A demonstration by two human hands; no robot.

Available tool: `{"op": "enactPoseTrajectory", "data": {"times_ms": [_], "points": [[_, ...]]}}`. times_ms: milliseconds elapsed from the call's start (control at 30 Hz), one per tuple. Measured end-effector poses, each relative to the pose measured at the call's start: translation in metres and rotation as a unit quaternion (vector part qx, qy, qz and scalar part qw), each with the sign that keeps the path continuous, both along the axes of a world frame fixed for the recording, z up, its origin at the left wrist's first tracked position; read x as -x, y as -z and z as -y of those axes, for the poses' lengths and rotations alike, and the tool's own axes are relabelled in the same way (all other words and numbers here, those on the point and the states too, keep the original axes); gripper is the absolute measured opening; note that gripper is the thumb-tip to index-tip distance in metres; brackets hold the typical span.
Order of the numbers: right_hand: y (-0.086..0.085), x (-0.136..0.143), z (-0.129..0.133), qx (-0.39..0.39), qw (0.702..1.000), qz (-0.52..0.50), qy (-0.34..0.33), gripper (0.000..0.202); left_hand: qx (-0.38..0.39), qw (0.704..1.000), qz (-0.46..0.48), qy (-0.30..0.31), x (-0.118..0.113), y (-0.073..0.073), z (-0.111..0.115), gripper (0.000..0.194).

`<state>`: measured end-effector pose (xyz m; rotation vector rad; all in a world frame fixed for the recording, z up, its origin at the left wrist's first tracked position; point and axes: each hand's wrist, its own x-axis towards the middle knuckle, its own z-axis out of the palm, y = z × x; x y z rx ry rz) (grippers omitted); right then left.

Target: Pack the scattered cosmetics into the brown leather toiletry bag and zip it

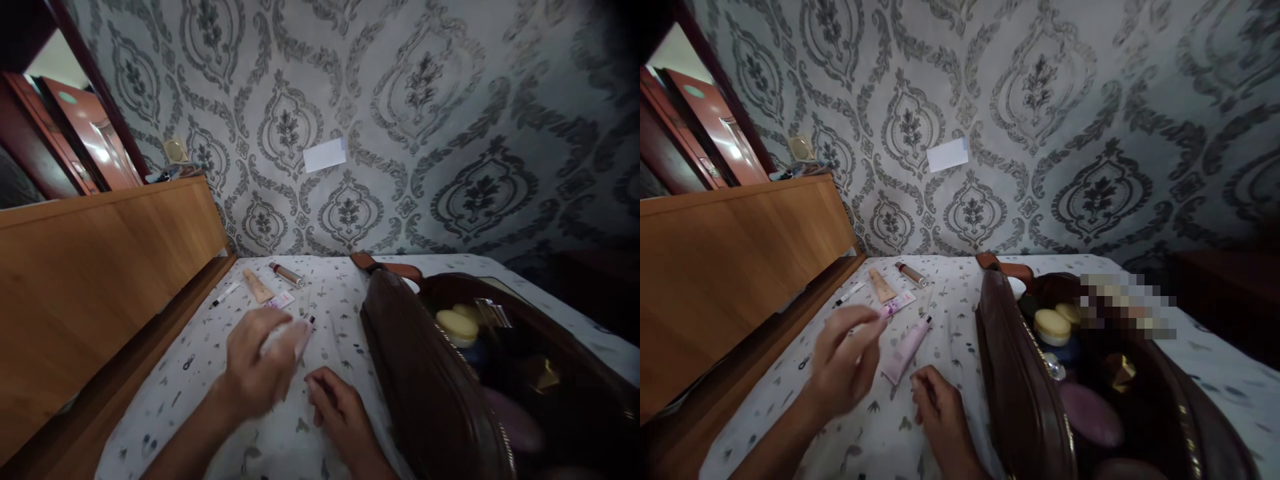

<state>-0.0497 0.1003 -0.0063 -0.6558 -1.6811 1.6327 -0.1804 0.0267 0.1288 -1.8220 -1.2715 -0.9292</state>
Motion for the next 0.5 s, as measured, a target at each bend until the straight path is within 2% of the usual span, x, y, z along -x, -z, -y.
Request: {"op": "enactPoseTrajectory", "data": {"times_ms": [33,100,133,200,267,333,400,500], "points": [[0.000,0.000,0.000,-0.001,1.000,0.003,-0.002,0.048,0.029,0.999,0.000,-0.036,0.013,0.006,-0.017,0.030],[0.000,0.000,0.000,-0.001,1.000,0.008,-0.004,0.049,0.147,0.979,0.039,-0.136,0.047,0.023,-0.044,0.023],[0.000,0.000,0.000,-0.002,1.000,0.009,-0.006,0.049,0.199,0.961,0.055,-0.184,0.066,0.033,-0.054,0.022],[0.000,0.000,-0.001,-0.005,1.000,0.010,-0.008,0.049,0.285,0.906,0.085,-0.302,0.103,0.052,-0.065,0.023],[-0.001,0.001,0.000,-0.008,1.000,0.012,-0.008,0.048,0.299,0.876,0.108,-0.363,0.136,0.063,-0.066,0.027],[-0.003,0.001,0.001,-0.006,1.000,0.011,-0.005,0.045,0.304,0.845,0.131,-0.420,0.159,0.066,-0.061,0.031],[-0.005,0.000,0.005,-0.003,1.000,0.008,-0.001,0.042,0.319,0.812,0.151,-0.464,0.172,0.063,-0.053,0.032],[-0.009,-0.003,0.009,0.003,1.000,0.002,-0.003,0.036,0.359,0.776,0.173,-0.489,0.182,0.060,-0.043,0.031]]}}
